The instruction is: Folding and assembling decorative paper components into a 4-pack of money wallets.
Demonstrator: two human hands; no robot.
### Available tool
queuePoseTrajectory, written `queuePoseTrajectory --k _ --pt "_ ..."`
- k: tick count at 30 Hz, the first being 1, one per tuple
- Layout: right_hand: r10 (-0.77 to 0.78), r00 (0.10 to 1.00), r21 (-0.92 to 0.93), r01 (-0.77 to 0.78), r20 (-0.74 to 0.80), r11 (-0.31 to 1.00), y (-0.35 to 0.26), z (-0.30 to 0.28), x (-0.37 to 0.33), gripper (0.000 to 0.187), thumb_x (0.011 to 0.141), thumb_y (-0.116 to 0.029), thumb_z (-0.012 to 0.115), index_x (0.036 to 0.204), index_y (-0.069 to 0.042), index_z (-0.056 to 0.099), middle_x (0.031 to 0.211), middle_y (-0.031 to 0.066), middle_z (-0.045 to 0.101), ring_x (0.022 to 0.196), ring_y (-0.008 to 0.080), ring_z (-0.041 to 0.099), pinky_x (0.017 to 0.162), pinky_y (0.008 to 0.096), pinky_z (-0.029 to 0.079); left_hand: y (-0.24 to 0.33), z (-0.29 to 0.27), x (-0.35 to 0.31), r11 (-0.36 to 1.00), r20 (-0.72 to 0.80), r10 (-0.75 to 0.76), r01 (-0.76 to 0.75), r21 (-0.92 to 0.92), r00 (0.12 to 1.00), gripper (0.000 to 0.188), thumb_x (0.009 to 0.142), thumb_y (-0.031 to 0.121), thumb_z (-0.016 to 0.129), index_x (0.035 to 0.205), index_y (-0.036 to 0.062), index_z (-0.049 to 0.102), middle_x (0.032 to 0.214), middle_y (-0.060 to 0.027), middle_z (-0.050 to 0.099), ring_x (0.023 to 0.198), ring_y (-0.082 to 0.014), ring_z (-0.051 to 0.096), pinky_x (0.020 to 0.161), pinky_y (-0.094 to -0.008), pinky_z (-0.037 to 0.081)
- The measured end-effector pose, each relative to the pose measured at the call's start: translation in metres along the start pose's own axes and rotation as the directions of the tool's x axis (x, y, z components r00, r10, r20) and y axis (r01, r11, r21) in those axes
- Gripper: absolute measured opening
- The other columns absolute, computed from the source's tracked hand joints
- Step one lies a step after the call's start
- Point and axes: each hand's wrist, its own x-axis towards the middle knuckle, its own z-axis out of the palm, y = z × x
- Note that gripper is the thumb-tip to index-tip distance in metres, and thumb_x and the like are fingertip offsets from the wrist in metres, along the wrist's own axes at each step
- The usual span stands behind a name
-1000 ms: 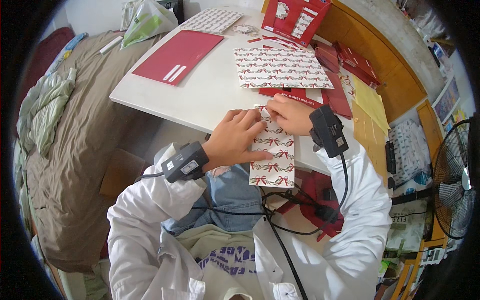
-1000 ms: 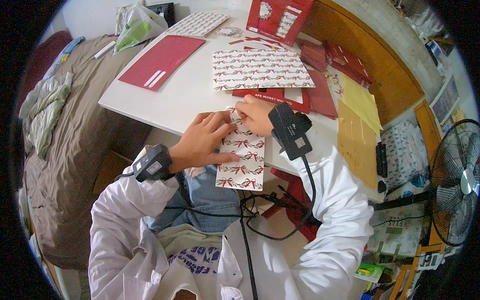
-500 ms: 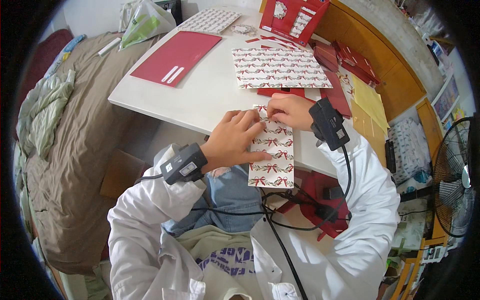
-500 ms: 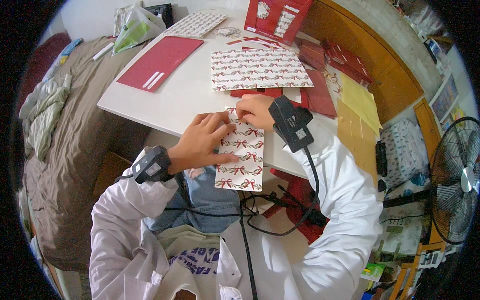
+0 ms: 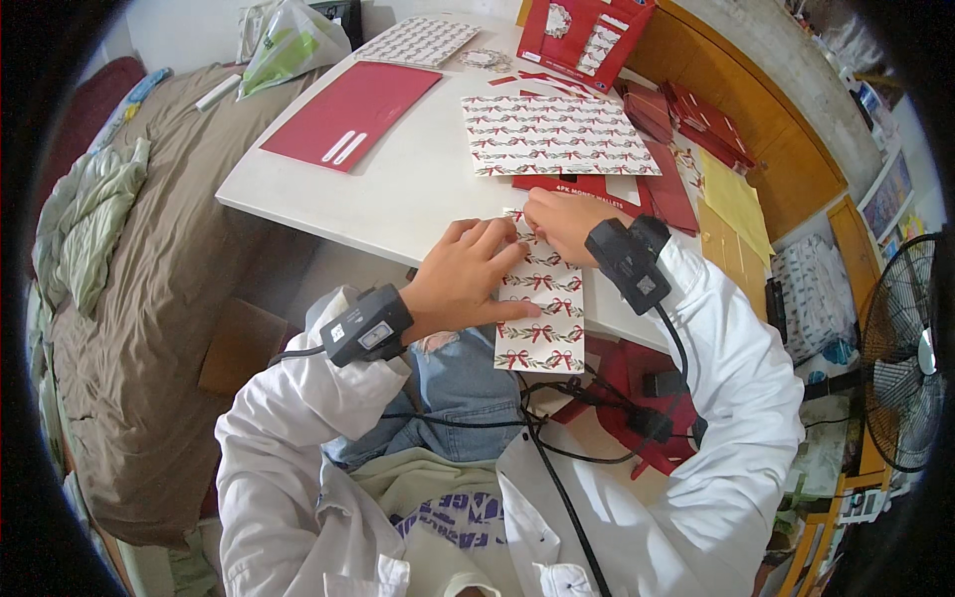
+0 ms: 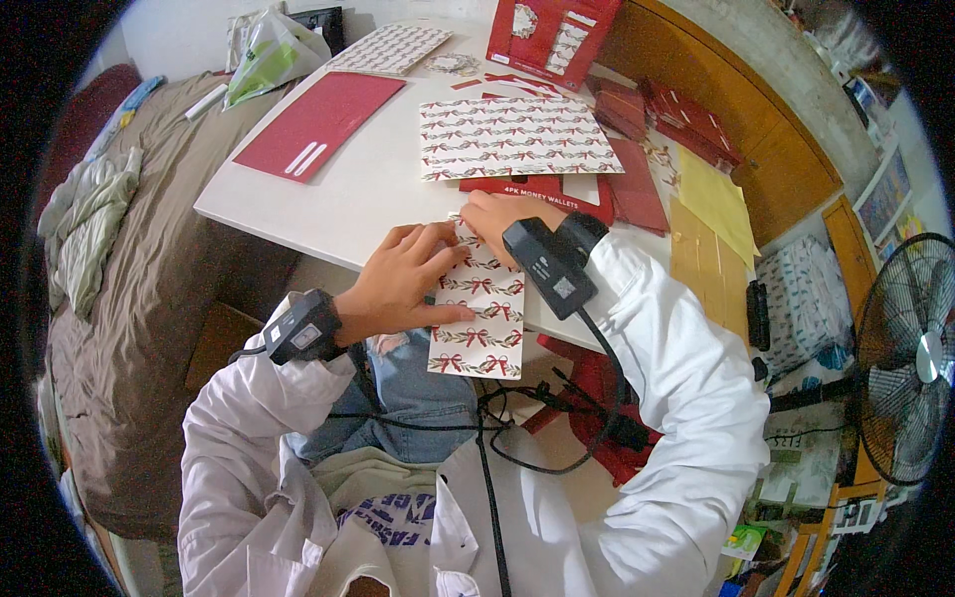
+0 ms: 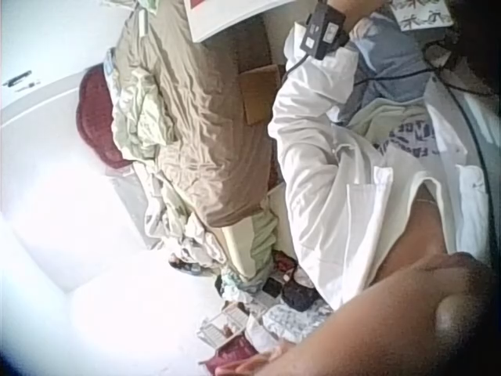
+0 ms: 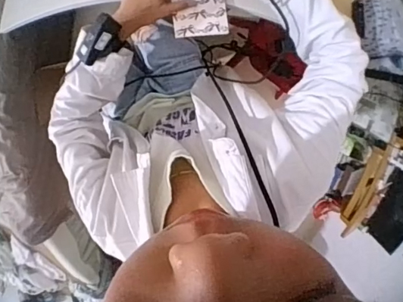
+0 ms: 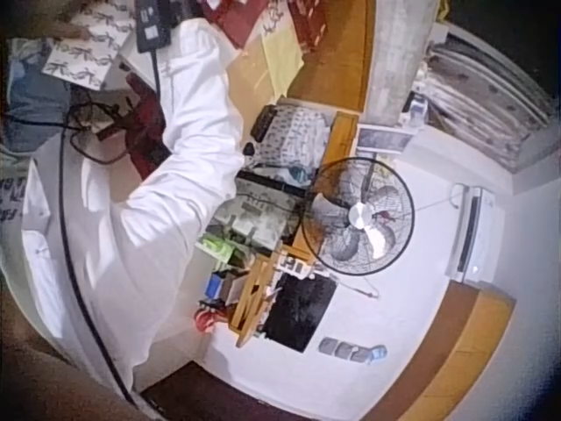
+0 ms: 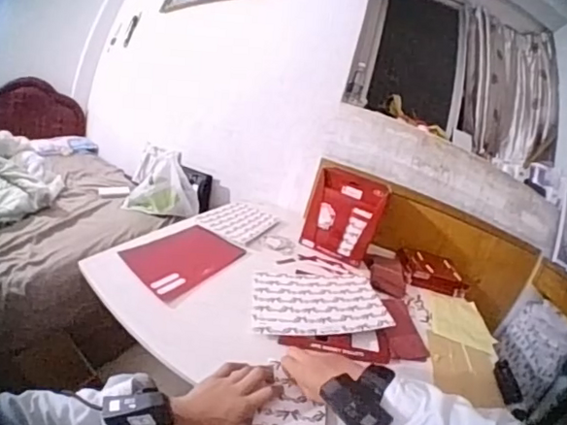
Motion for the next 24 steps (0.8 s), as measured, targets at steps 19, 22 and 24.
queuePoseTrajectory --k 19,22,24 --pt "-0.040 0.983 0.149 0.067 -0.180 0.987 0.006 0.007 -0.017 0.023 0.082 -0.005 0.055 0.104 -0.001 0.049 0.100 0.0149 0.048 0.093 0.0338 0.054 0.079 0.0400 0.045 -0.001 0.001 -0.002 0.998 0.125 -0.059 0.060 -0.009 0.990 0.063 0.076 0.057 0.061 0.112 0.0062 0.054 0.113 -0.0129 0.048 0.112 -0.0297 0.048 0.097 -0.0433 0.034" --pt "-0.036 0.983 0.180 0.069 -0.182 0.981 0.005 0.008 -0.017 0.022 0.081 -0.004 0.056 0.102 -0.002 0.051 0.099 0.0145 0.049 0.092 0.0333 0.054 0.078 0.0397 0.046 0.000 0.000 -0.002 0.999 0.120 -0.050 0.052 -0.010 0.991 0.063 0.076 0.057 0.061 0.112 0.0059 0.054 0.114 -0.0129 0.048 0.112 -0.0302 0.048 0.097 -0.0436 0.034" --pt "-0.031 0.978 0.200 0.073 -0.204 0.977 0.002 0.008 -0.017 0.019 0.081 -0.003 0.056 0.100 -0.002 0.053 0.098 0.0138 0.049 0.090 0.0329 0.055 0.077 0.0397 0.046 0.000 -0.002 -0.002 0.999 0.122 -0.050 0.052 -0.012 0.991 0.064 0.076 0.058 0.061 0.112 0.0057 0.054 0.114 -0.0130 0.048 0.112 -0.0306 0.048 0.098 -0.0439 0.034"
